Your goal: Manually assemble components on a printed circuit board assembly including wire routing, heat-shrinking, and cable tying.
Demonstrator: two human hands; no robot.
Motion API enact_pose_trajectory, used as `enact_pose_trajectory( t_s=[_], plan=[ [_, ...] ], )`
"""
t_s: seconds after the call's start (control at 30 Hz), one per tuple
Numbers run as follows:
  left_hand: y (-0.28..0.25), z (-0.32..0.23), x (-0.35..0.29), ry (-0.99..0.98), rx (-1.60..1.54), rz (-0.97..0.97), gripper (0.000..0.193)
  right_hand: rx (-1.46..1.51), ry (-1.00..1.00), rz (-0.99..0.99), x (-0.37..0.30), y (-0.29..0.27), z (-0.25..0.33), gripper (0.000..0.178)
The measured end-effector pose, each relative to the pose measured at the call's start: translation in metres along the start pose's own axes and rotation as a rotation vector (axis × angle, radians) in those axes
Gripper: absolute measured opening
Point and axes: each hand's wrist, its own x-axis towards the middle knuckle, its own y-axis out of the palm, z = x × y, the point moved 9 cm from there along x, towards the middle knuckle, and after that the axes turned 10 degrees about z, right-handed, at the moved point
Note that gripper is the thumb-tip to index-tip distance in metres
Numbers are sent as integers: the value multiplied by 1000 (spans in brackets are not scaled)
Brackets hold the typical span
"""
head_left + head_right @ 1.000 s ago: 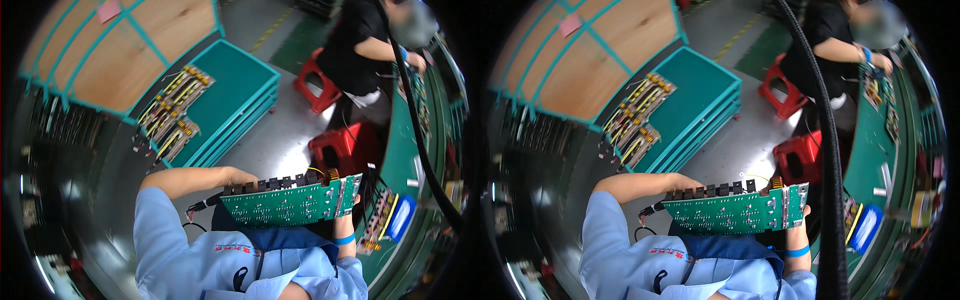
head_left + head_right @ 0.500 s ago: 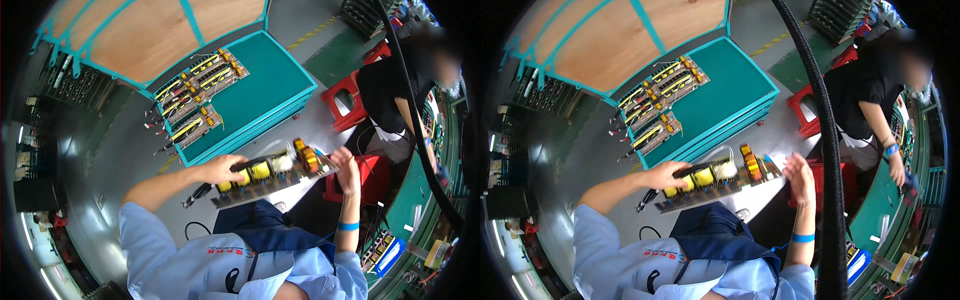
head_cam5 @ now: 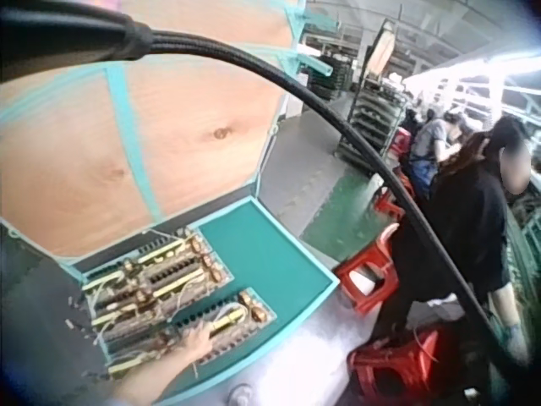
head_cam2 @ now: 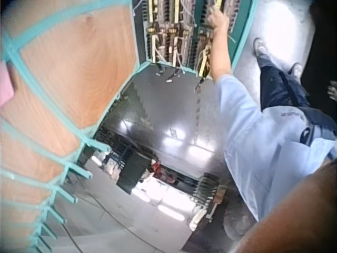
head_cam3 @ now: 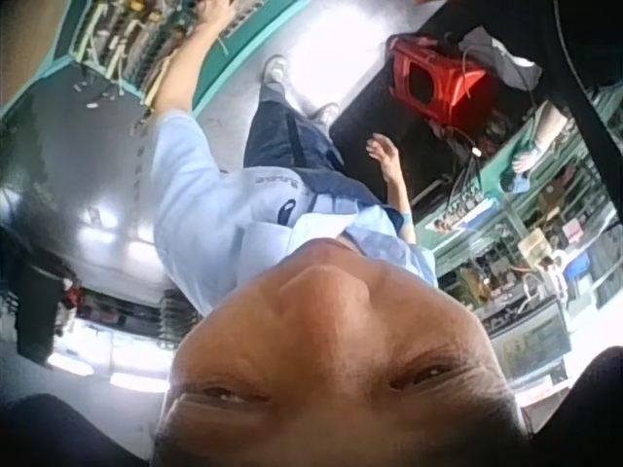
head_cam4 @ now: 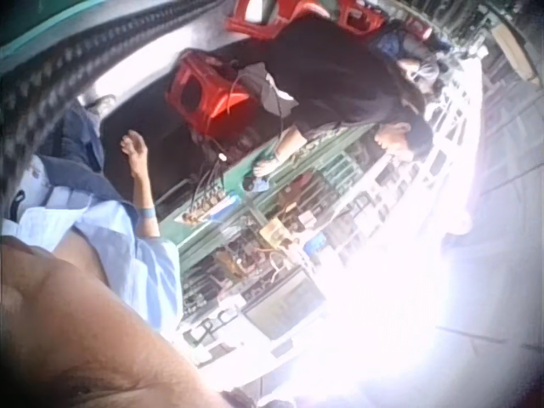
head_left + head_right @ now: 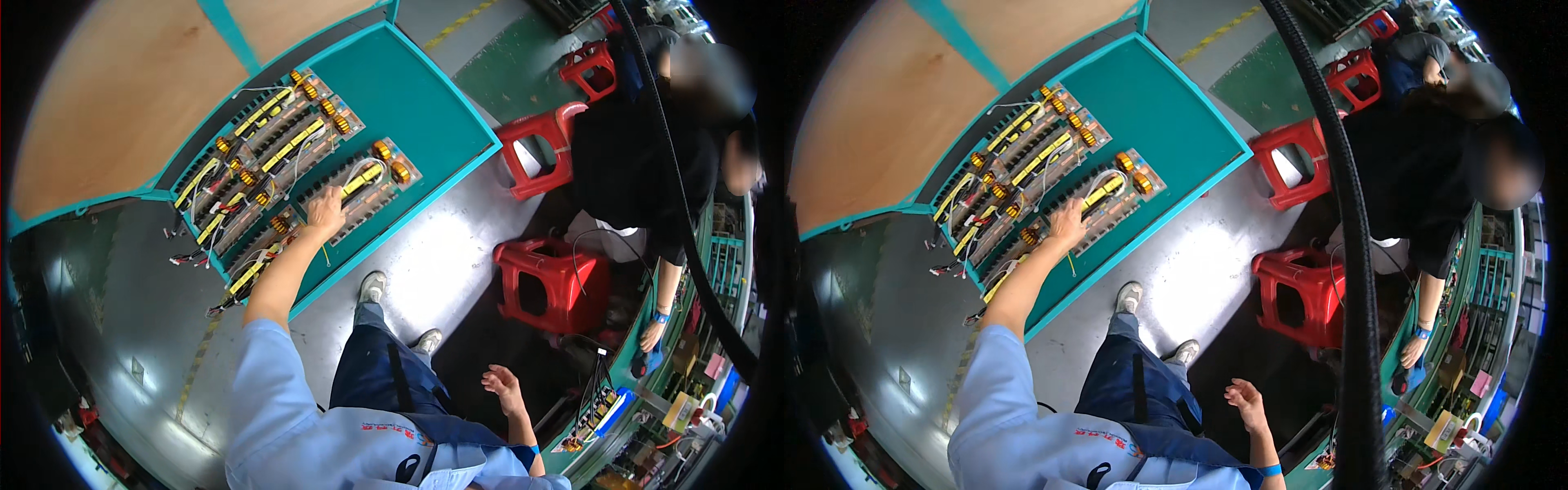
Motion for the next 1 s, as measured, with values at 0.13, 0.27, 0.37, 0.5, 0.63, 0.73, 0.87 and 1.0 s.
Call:
enact_pose_trajectory(
  t_s=[0.13, 0.27, 0.37, 0.5, 0.63, 0.73, 0.87, 1.0],
  plan=[
    [17, 18, 19, -45, -13, 3, 38, -52, 53, 23, 2, 6, -7, 34],
    [41, 33, 17, -100, -26, 9, 39, -6, 98, -39, 0, -3, -11, 34],
    [50, 43, 9, -133, -58, -12, 42, -28, 104, -80, -4, -6, -12, 33],
    [46, 57, 7, -162, -47, 53, 45, 39, 79, -95, -14, -3, -25, 33],
    [46, 62, 10, -169, -54, 88, 53, 32, 62, -52, -10, -1, -51, 33],
    [44, 63, 8, -224, -13, 146, 64, 73, 13, -45, -11, 5, -48, 33],
    [38, 54, 7, -296, 62, 301, 58, 46, -55, -28, -19, -2, -63, 32],
    [38, 100, 1, 0, -105, 246, 26, 140, -203, -3, -32, -11, -72, 32]
  ],
)
